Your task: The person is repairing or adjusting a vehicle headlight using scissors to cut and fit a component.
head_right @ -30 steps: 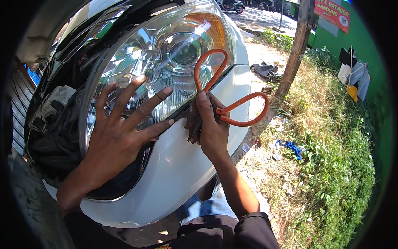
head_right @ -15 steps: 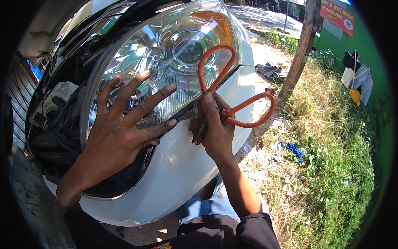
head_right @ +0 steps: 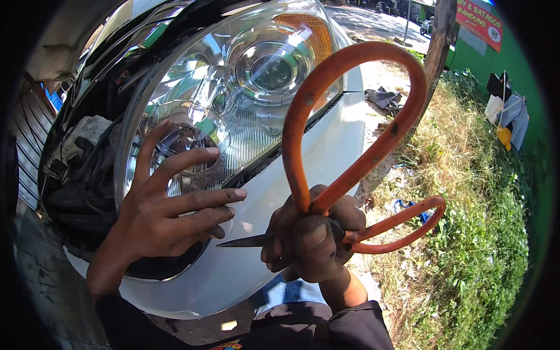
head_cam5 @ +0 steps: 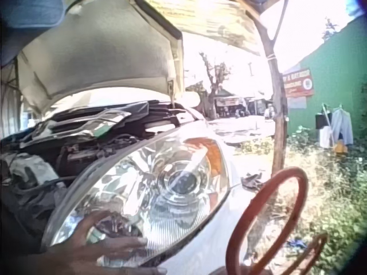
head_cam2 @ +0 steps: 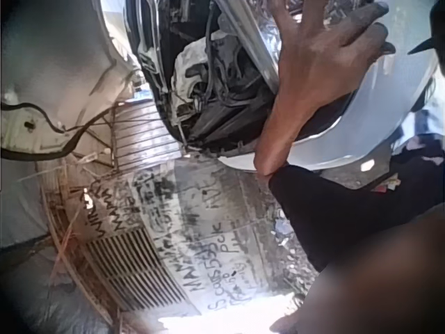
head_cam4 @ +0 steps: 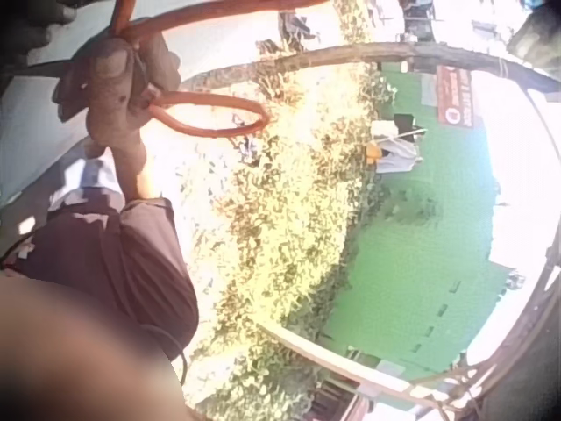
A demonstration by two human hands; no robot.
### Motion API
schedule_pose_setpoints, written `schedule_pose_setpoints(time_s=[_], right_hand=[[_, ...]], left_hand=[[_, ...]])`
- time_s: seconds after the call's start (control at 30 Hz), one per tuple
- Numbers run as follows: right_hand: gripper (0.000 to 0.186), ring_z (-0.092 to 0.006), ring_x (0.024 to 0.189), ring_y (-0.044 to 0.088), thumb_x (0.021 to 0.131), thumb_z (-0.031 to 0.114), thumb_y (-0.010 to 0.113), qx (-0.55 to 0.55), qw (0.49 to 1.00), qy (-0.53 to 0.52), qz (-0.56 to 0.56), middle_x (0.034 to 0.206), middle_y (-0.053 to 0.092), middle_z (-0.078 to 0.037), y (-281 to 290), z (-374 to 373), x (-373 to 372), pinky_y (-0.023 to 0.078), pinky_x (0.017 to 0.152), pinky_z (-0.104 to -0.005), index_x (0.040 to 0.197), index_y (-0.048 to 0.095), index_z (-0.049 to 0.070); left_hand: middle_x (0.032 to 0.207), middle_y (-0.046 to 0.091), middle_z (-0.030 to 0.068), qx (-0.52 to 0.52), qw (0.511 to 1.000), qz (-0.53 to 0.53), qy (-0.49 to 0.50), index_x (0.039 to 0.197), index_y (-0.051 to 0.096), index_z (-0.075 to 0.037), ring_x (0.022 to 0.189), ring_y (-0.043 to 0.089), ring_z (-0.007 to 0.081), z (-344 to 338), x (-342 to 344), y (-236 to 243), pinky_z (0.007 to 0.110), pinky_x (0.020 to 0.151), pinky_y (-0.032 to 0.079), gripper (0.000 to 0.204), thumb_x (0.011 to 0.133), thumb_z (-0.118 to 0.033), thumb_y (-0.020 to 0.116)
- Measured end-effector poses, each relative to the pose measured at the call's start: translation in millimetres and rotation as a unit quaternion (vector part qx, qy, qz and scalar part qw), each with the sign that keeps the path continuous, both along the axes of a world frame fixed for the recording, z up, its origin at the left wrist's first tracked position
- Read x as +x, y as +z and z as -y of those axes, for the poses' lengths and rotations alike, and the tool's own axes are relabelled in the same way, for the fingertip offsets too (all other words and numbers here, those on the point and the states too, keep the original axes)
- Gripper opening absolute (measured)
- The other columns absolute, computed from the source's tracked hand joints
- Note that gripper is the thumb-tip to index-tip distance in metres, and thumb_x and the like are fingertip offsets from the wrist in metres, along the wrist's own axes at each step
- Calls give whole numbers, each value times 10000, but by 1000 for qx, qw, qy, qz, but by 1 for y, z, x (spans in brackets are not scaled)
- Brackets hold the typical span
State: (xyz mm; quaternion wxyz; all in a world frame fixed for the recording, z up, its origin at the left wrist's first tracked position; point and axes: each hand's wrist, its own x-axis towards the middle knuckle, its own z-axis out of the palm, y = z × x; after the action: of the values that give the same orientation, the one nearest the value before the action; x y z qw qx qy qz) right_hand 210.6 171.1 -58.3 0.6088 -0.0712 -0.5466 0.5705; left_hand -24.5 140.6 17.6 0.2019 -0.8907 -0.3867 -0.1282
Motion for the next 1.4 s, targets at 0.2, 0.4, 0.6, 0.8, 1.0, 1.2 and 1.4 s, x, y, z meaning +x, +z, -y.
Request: schedule_pose_setpoints(time_s=[0.2, 0.4, 0.6, 0.8, 1.0, 1.2, 1.4], right_hand=[[395, -103, 333, 435, 1107, 368, 462, -180, 957, -213, -80, 641, 510, -20, -28, -33, 6, 353, 269, -251, 855, 507, 67], [387, -134, 399, 547, 1082, 343, 541, -175, 969, -170, 42, 614, 598, -83, -15, -35, -10, 392, 369, -252, 878, 576, 16], [374, -126, 428, 578, 1099, 334, 497, -190, 967, -152, 75, 662, 640, -78, -14, -30, -26, 419, 404, -241, 943, 575, 3], [349, -123, 484, 608, 1103, 331, 489, -174, 954, -223, 101, 677, 640, -69, -10, -31, -39, 464, 451, -254, 983, 564, 12], [401, -208, 529, 660, 1103, 330, 447, -260, 955, -138, 24, 683, 626, -129, -5, -31, -41, 523, 484, -295, 963, 543, -33], [381, -245, 555, 693, 1082, 324, 443, -208, 963, -149, 84, 721, 659, -149, 1, -29, -44, 576, 512, -323, 1000, 550, -32], [383, -247, 562, 696, 1097, 318, 421, -207, 967, -128, 79, 722, 656, -149, -5, -25, -48, 583, 519, -323, 990, 536, -31]], left_hand=[[1088, 700, -33, 24, 990, 96, -96, 854, 672, -164, 1161, 617, 292, -2, -7, -9, 648, 1161, 350, 271, 753, -351, 840], [1276, 625, 5, 110, 993, 12, 33, 931, 675, -181, 1298, 517, 290, 0, 2, -16, 626, 1185, 315, 283, 740, -266, 866], [1439, 562, -27, 125, 988, -58, 66, 1100, 764, -305, 1392, 442, 283, -1, 3, -21, 641, 1208, 284, 372, 742, -326, 865], [1532, 502, -55, 124, 984, -100, 79, 1136, 765, -322, 1435, 392, 286, -2, 2, -23, 649, 1236, 253, 383, 762, -344, 842], [1514, 528, -66, 152, 979, -110, 72, 1154, 763, -322, 1430, 395, 289, -4, 0, -23, 645, 1240, 254, 395, 766, -318, 833], [1531, 522, -82, 143, 980, -118, 76, 1166, 763, -307, 1419, 406, 290, -5, 2, -22, 632, 1243, 253, 397, 775, -290, 829], [1546, 508, -108, 162, 974, -135, 79, 1191, 752, -304, 1425, 405, 277, -4, 0, -25, 616, 1250, 248, 361, 834, -268, 785]])
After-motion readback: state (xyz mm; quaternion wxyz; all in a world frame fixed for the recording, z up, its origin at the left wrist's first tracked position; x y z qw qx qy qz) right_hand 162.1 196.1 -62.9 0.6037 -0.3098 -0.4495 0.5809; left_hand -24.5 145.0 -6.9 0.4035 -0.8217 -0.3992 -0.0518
